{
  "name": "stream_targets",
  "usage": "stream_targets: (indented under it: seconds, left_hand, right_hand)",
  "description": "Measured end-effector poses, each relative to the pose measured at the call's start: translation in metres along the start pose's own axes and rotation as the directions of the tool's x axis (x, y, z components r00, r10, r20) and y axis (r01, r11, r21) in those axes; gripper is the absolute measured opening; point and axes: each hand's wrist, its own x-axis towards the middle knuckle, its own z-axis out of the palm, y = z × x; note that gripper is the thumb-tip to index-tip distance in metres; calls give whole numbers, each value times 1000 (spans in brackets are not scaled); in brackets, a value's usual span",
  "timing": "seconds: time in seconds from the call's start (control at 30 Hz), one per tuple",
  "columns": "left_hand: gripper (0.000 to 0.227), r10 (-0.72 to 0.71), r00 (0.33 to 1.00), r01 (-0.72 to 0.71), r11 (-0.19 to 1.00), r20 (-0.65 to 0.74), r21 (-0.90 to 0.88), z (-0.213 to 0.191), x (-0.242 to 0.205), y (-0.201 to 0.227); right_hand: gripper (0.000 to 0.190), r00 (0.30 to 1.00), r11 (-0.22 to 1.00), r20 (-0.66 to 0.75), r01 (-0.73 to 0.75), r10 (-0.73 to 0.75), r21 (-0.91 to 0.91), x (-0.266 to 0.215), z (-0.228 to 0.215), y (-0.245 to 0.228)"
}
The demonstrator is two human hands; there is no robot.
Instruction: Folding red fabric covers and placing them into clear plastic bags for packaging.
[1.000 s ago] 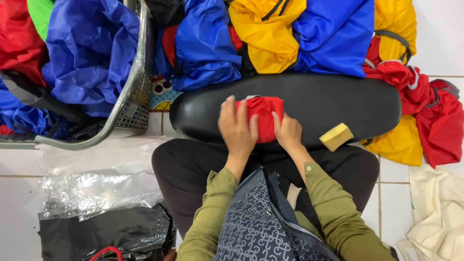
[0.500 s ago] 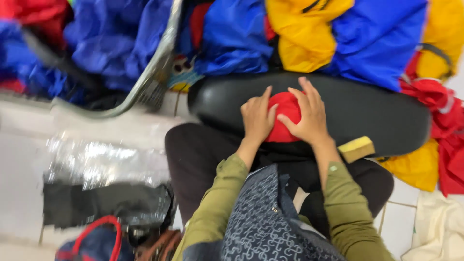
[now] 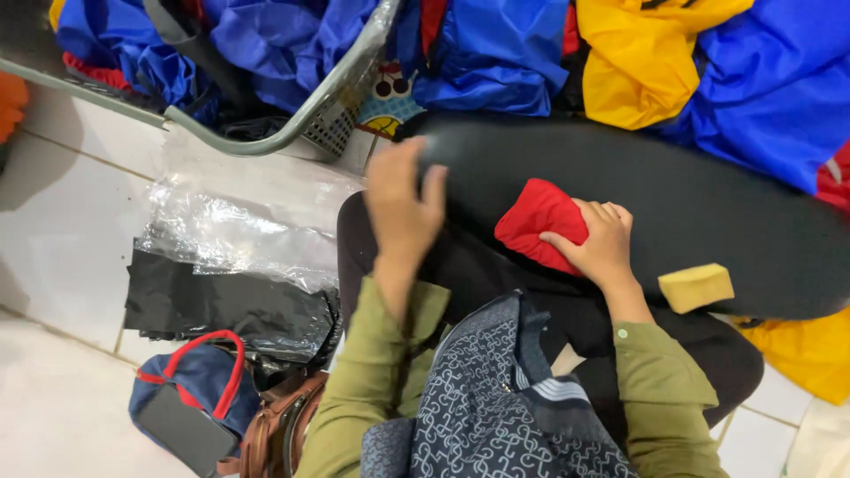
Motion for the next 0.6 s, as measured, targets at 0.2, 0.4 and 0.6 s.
stream_targets:
  seconds: [0.2, 0.4, 0.6]
  left_hand:
    - [102, -562, 826, 519, 721, -52, 459, -36, -110, -224]
    - [72, -479, 858, 262, 720, 187, 642, -14, -195, -272]
    - [25, -282, 959, 261, 855, -21, 448, -21, -179, -254]
  right_hand:
    - [73, 990, 991, 58, -130, 129, 21, 5, -2, -4]
    - [78, 988, 988, 32, -150, 149, 42, -1, 8, 2]
    - [78, 967, 968, 88, -243, 238, 55, 3, -2, -7]
